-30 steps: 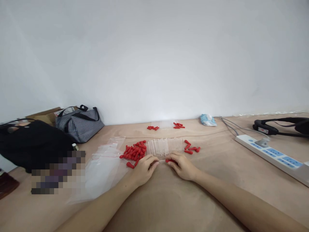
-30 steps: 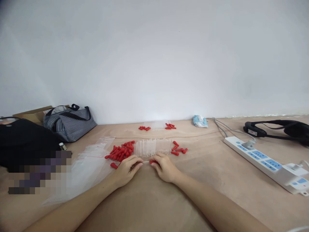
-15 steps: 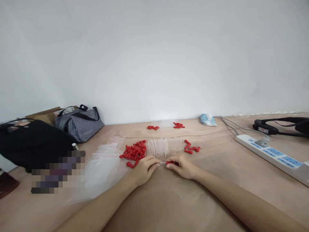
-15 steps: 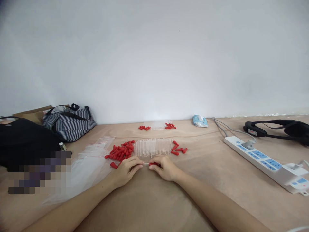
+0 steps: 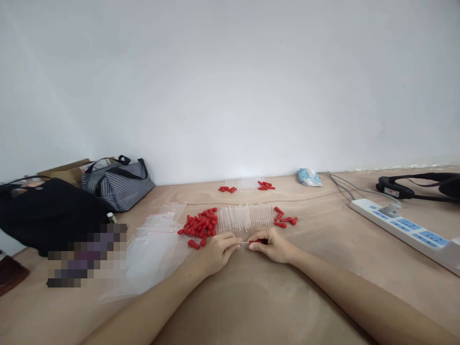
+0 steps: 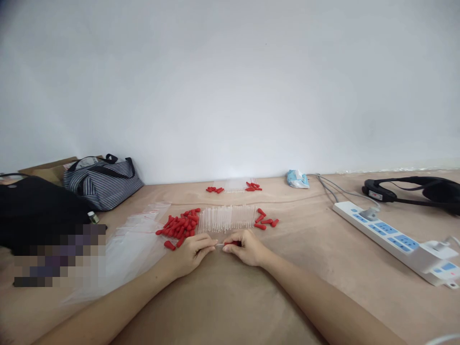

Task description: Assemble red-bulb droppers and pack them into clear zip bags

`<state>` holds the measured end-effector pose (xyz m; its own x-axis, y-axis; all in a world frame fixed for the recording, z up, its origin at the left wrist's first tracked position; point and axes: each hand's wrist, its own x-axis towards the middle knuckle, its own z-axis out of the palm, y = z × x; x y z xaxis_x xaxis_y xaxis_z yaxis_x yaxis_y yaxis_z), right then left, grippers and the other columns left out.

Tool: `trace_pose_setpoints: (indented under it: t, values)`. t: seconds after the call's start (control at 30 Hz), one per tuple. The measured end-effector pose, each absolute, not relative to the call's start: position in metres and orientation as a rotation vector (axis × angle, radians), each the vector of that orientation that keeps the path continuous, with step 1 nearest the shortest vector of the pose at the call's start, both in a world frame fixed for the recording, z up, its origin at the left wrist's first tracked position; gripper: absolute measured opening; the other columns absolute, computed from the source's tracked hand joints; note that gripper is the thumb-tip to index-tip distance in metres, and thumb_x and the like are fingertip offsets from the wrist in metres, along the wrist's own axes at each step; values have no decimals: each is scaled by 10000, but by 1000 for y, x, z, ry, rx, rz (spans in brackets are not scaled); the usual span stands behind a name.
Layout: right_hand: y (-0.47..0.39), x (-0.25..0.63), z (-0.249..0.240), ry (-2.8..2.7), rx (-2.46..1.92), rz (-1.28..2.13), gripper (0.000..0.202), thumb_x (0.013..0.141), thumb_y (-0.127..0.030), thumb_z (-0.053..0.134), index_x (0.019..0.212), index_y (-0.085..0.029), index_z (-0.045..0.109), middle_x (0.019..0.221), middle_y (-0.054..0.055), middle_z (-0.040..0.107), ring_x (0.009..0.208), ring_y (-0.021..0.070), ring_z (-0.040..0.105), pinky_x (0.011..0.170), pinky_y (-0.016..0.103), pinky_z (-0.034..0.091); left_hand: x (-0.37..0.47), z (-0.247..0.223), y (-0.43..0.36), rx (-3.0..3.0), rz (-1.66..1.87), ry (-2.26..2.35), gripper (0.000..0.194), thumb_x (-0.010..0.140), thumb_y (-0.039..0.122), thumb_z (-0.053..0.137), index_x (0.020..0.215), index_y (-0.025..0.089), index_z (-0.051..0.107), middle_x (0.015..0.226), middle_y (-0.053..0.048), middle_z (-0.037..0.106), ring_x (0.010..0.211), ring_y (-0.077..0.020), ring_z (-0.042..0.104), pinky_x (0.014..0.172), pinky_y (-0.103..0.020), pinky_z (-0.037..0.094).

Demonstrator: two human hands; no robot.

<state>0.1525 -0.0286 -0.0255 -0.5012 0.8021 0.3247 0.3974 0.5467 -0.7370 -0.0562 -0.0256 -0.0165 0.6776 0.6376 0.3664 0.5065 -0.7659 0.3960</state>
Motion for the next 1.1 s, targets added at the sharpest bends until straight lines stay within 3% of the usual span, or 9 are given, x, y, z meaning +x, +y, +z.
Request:
trace_pose_setpoints:
  t: [0.47, 0.87, 1.1]
  values:
    - [-28, 153, -22, -2159, -901, 781, 236, 746, -359, 571, 725, -159, 696, 617, 18, 593, 558, 107, 506, 526, 211, 380, -54, -14, -29, 2782, 678, 916, 224, 877, 192, 397, 915, 182, 617, 772, -28, 567, 677, -133, 542, 605, -218, 425]
    - [-30, 144, -21, -2203, -937, 583, 130, 750, -220, 546, 676, -166, 639, 634, 9, 576, 593, 116, 526, 570, 216, 401, -53, -16, -28, 2810, 753, 921, 234, 873, 188, 391, 900, 165, 622, 752, -35, 580, 655, -135, 553, 575, -221, 448]
    - [-29, 148, -25, -2155, -865, 541, 156, 801, -255, 508, 827, -181, 642, 803, 48, 630, 746, 145, 566, 686, 248, 434, -53, -21, -24, 2747, 949, 942, 201, 868, 208, 426, 934, 163, 611, 841, -48, 630, 764, -147, 587, 704, -257, 479]
